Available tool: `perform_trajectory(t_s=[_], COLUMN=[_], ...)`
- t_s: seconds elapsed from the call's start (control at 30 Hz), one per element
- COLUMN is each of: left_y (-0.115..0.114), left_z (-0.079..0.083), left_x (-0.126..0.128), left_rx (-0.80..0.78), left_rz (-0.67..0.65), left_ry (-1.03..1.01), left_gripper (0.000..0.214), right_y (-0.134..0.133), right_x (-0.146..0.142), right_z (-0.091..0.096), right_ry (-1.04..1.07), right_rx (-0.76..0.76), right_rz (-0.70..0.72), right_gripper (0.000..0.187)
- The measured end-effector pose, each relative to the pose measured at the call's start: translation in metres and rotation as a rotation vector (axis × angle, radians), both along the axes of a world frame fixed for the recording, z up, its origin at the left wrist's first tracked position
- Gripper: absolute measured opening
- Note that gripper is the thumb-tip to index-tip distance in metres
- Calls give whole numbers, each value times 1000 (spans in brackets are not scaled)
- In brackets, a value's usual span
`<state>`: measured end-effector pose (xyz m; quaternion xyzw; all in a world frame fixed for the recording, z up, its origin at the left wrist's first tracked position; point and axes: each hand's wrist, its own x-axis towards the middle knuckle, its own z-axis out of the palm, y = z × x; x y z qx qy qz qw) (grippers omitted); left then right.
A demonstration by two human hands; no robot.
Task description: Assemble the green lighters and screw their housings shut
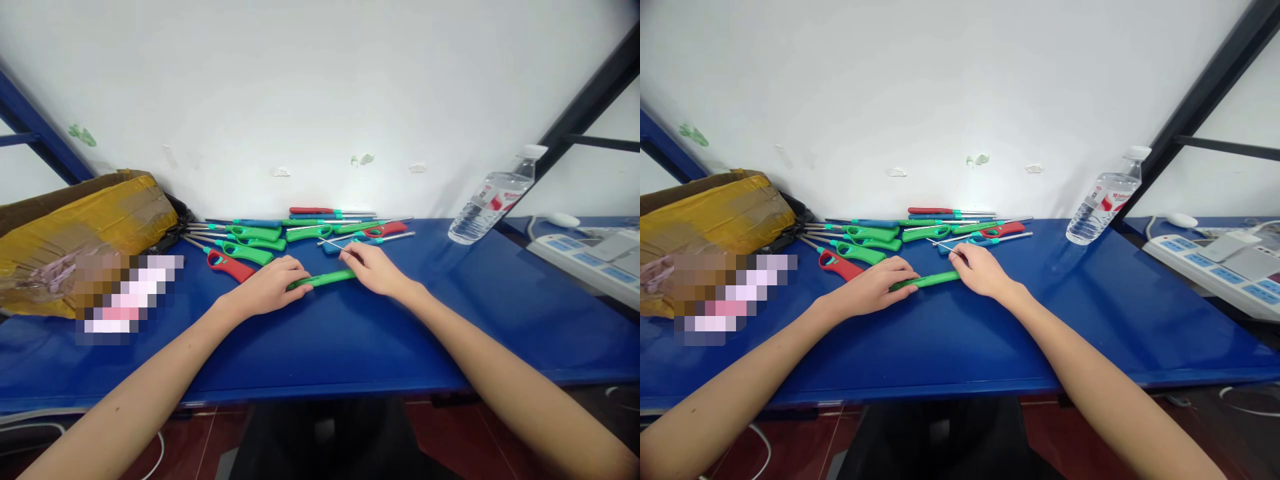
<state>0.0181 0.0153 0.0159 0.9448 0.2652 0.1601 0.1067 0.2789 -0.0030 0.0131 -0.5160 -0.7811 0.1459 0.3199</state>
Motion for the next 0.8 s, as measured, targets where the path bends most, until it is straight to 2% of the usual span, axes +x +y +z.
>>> perform_trajectory(t_s=[0.13, 0.27, 0.37, 0.47, 0.53, 0.67, 0.8], left_y=[-1, 5, 14, 23, 27, 29, 26], left_z=[3, -2, -5, -5, -2, 2, 4], left_x=[3, 2, -4, -13, -18, -21, -14], left_rx=[-5, -42, -42, 1, -14, -145, -157], left_rz=[-26, -38, 77, 268, 341, 389, 425], left_ry=[-26, -73, -129, -206, -187, -69, -19], left_gripper=[37, 37, 36, 30, 26, 26, 27], right_y=[-3, 1, 5, 8, 10, 12, 13], right_x=[2, 6, 8, 8, 8, 9, 8], right_z=[6, 5, 1, -3, -5, -7, -8], right_ry=[-17, 27, 76, 114, 131, 160, 150], right_rx=[-54, -175, -259, -278, -293, -325, -309], right_rz=[105, 191, 207, 199, 208, 228, 190], right_gripper=[26, 30, 37, 39, 39, 38, 37])
